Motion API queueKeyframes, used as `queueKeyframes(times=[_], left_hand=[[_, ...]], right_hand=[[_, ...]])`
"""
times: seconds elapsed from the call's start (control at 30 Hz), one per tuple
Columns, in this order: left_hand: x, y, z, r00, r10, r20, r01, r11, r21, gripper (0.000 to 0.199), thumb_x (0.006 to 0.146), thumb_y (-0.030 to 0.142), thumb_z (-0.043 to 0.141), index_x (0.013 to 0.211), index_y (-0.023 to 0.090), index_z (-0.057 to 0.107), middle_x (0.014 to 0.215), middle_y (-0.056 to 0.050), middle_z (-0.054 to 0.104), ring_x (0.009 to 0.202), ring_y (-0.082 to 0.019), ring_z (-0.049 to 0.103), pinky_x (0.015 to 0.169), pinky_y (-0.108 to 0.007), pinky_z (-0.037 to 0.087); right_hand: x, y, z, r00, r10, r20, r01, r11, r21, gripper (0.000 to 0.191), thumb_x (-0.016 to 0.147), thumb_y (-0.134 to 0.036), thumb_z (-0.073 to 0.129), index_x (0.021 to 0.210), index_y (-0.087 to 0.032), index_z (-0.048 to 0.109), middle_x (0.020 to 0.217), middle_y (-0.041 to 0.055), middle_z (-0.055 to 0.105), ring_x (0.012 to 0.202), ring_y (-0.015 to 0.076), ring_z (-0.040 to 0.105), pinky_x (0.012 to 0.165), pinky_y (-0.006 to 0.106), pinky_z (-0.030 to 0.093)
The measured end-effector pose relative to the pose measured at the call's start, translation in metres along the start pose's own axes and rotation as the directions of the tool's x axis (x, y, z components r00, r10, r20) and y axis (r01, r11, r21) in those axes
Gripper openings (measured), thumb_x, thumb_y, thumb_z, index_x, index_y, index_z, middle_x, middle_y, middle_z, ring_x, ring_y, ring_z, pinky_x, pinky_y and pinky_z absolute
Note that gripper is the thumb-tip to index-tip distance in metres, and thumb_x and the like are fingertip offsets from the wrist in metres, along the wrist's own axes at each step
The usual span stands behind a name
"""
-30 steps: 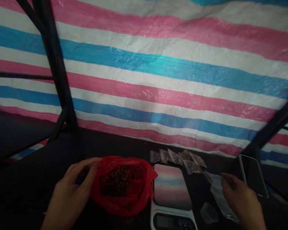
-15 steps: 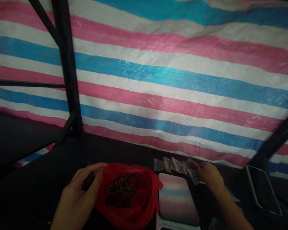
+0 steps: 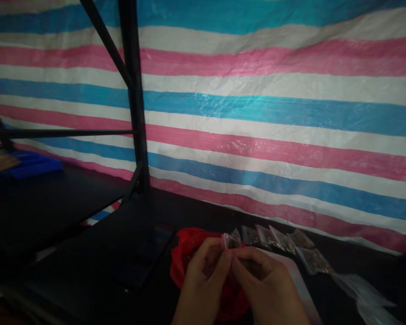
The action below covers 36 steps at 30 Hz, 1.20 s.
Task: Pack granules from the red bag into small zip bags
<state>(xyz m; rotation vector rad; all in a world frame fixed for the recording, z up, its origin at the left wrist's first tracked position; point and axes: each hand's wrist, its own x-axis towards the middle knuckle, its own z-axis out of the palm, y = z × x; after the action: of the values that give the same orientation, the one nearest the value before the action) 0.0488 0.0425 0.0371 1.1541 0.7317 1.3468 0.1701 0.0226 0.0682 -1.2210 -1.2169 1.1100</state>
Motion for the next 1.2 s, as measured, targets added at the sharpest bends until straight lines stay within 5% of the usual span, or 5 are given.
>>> queueKeyframes(times=[0.23, 0.47, 0.7, 1.03, 1.2], left_hand=[[-0.001, 0.0, -0.024, 0.999, -0.012, 0.05, 0.005, 0.991, 0.133, 0.044, 0.094, 0.065, 0.066, 0.081, 0.023, 0.063, 0.074, 0.003, 0.06, 0.071, -0.014, 0.058, 0.069, -0.023, 0.051], [-0.005, -0.007, -0.028, 0.999, -0.007, 0.049, -0.018, 0.875, 0.484, 0.033, 0.102, 0.054, 0.054, 0.088, 0.025, 0.061, 0.085, 0.0, 0.065, 0.079, -0.017, 0.061, 0.075, -0.026, 0.05], [0.001, -0.005, -0.033, 0.998, 0.0, -0.056, 0.013, 0.971, 0.239, 0.046, 0.097, 0.068, 0.059, 0.082, 0.024, 0.056, 0.073, 0.004, 0.057, 0.065, -0.013, 0.051, 0.06, -0.021, 0.044], [0.002, -0.003, -0.052, 0.995, -0.095, -0.027, 0.098, 0.976, 0.195, 0.043, 0.097, 0.065, 0.059, 0.083, 0.025, 0.06, 0.075, 0.003, 0.057, 0.066, -0.014, 0.053, 0.062, -0.024, 0.049], [0.007, -0.007, -0.061, 0.995, 0.098, 0.013, -0.087, 0.801, 0.593, 0.028, 0.103, 0.043, 0.05, 0.09, 0.027, 0.069, 0.102, -0.005, 0.071, 0.1, -0.026, 0.065, 0.095, -0.044, 0.053]], right_hand=[[0.008, 0.02, -0.002, 0.997, -0.03, 0.074, 0.033, 0.999, -0.028, 0.032, 0.082, -0.053, 0.082, 0.088, -0.021, 0.085, 0.088, 0.0086, 0.085, 0.086, 0.03, 0.082, 0.077, 0.034, 0.064], [0.007, 0.026, -0.006, 0.954, -0.216, -0.207, 0.137, 0.93, -0.34, 0.028, 0.091, -0.049, 0.071, 0.084, -0.023, 0.078, 0.081, 0.0076, 0.082, 0.073, 0.0262, 0.078, 0.067, 0.031, 0.06], [0.018, 0.019, 0.011, 0.926, -0.205, -0.316, 0.075, 0.922, -0.38, 0.058, 0.092, -0.065, 0.055, 0.123, -0.018, 0.071, 0.113, 0.0172, 0.08, 0.101, 0.0354, 0.078, 0.086, 0.045, 0.062], [0.045, 0.032, 0.014, 0.973, 0.135, -0.185, -0.083, 0.961, 0.266, 0.082, 0.063, -0.048, 0.085, 0.135, -0.019, 0.058, 0.124, 0.0169, 0.076, 0.101, 0.0347, 0.079, 0.078, 0.045, 0.066], [0.045, 0.022, 0.011, 0.95, 0.066, -0.306, 0.027, 0.957, 0.288, 0.073, 0.058, -0.04, 0.091, 0.124, -0.022, 0.065, 0.122, 0.0109, 0.077, 0.101, 0.0285, 0.08, 0.083, 0.036, 0.066]])
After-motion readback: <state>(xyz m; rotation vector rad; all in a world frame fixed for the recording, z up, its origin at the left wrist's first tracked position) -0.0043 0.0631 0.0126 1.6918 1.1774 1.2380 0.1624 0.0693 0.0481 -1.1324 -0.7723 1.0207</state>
